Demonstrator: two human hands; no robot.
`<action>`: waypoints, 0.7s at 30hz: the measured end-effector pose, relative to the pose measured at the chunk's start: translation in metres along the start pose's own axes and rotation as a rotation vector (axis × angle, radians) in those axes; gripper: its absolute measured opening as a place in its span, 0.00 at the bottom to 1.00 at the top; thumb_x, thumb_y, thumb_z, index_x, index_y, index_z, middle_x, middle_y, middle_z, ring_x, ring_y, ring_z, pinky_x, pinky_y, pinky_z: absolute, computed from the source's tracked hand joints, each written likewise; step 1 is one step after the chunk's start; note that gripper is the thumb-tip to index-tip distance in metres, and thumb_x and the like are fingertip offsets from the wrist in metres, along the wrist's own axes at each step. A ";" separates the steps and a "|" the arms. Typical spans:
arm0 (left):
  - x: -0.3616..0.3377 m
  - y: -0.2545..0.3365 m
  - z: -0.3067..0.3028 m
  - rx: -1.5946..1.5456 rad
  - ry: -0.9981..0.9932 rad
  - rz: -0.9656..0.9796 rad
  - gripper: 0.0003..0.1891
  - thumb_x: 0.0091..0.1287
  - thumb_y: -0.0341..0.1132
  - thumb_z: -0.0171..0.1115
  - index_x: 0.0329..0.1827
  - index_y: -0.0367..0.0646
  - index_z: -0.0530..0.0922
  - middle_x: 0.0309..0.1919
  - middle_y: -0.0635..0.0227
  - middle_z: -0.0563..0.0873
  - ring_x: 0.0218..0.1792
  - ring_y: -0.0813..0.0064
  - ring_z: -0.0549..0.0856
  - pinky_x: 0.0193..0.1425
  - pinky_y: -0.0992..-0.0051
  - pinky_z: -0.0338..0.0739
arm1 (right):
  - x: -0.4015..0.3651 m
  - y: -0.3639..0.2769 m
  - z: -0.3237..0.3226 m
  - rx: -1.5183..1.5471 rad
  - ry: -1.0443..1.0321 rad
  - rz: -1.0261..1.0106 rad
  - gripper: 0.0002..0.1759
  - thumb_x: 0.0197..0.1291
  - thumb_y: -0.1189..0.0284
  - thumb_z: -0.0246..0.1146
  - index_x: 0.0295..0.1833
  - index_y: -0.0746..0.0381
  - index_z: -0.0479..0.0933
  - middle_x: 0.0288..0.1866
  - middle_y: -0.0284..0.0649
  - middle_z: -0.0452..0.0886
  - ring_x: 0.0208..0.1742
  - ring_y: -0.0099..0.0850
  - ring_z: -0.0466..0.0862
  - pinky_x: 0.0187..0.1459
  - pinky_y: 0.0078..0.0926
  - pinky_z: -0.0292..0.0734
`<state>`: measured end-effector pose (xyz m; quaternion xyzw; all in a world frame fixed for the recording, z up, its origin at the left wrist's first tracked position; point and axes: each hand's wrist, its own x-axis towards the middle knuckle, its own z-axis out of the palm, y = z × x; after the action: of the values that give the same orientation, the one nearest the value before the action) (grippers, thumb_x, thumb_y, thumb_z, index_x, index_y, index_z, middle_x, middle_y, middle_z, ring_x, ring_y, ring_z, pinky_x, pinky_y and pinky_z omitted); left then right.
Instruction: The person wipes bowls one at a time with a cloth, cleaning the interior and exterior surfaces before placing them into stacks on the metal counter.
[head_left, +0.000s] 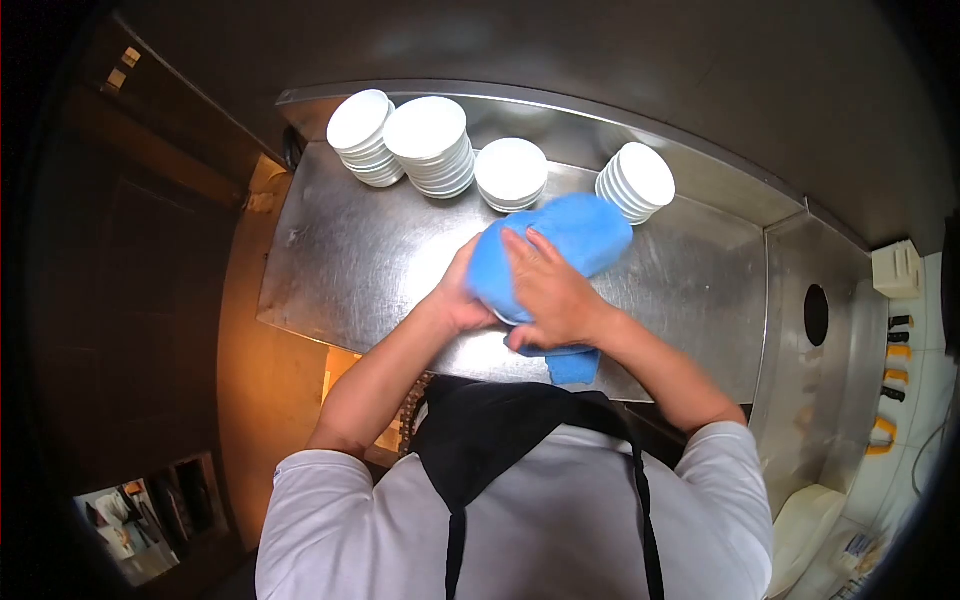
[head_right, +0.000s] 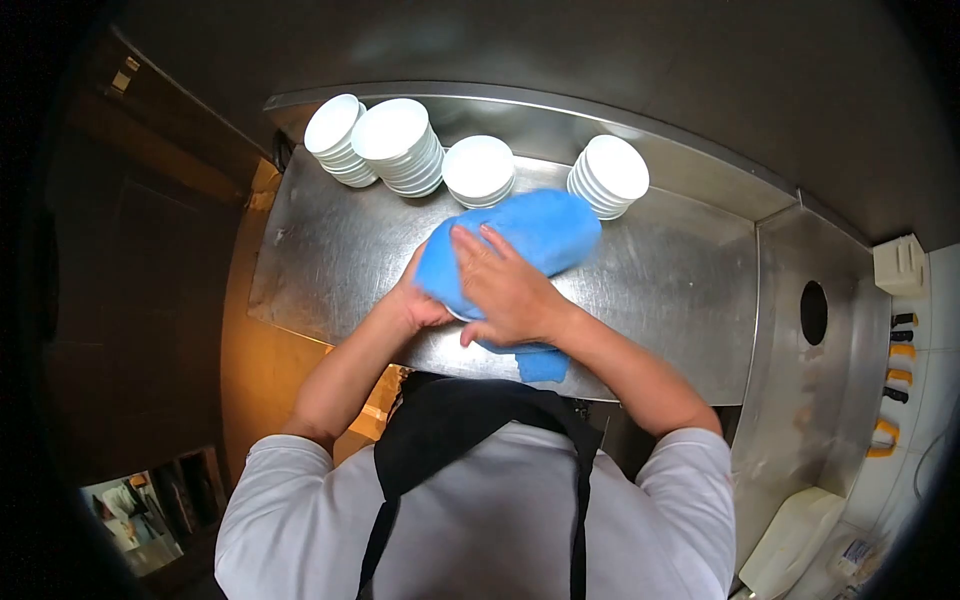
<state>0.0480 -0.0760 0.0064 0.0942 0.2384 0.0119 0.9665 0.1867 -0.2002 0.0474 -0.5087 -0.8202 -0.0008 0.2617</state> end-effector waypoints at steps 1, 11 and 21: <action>-0.001 0.000 0.002 0.002 -0.046 -0.044 0.32 0.74 0.60 0.44 0.69 0.43 0.71 0.66 0.53 0.77 0.66 0.55 0.78 0.72 0.52 0.70 | -0.004 0.001 0.008 -0.016 -0.019 -0.032 0.51 0.54 0.30 0.55 0.57 0.73 0.74 0.68 0.66 0.68 0.77 0.60 0.60 0.74 0.64 0.51; -0.009 -0.005 0.002 0.170 0.072 -0.028 0.32 0.73 0.58 0.44 0.68 0.42 0.71 0.64 0.51 0.77 0.65 0.53 0.78 0.70 0.51 0.73 | -0.016 0.015 0.016 0.008 -0.231 -0.151 0.48 0.50 0.39 0.64 0.61 0.72 0.73 0.68 0.58 0.71 0.78 0.51 0.61 0.78 0.57 0.48; -0.008 -0.003 0.007 0.253 0.088 -0.101 0.27 0.70 0.53 0.52 0.62 0.40 0.76 0.58 0.53 0.82 0.57 0.59 0.84 0.67 0.56 0.76 | -0.029 0.025 0.024 -0.140 -0.219 -0.243 0.39 0.57 0.42 0.63 0.55 0.69 0.76 0.61 0.54 0.78 0.70 0.47 0.72 0.77 0.51 0.51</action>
<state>0.0436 -0.0806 0.0157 0.2027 0.2849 -0.0629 0.9348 0.2074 -0.2056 0.0071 -0.4198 -0.8973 -0.0342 0.1324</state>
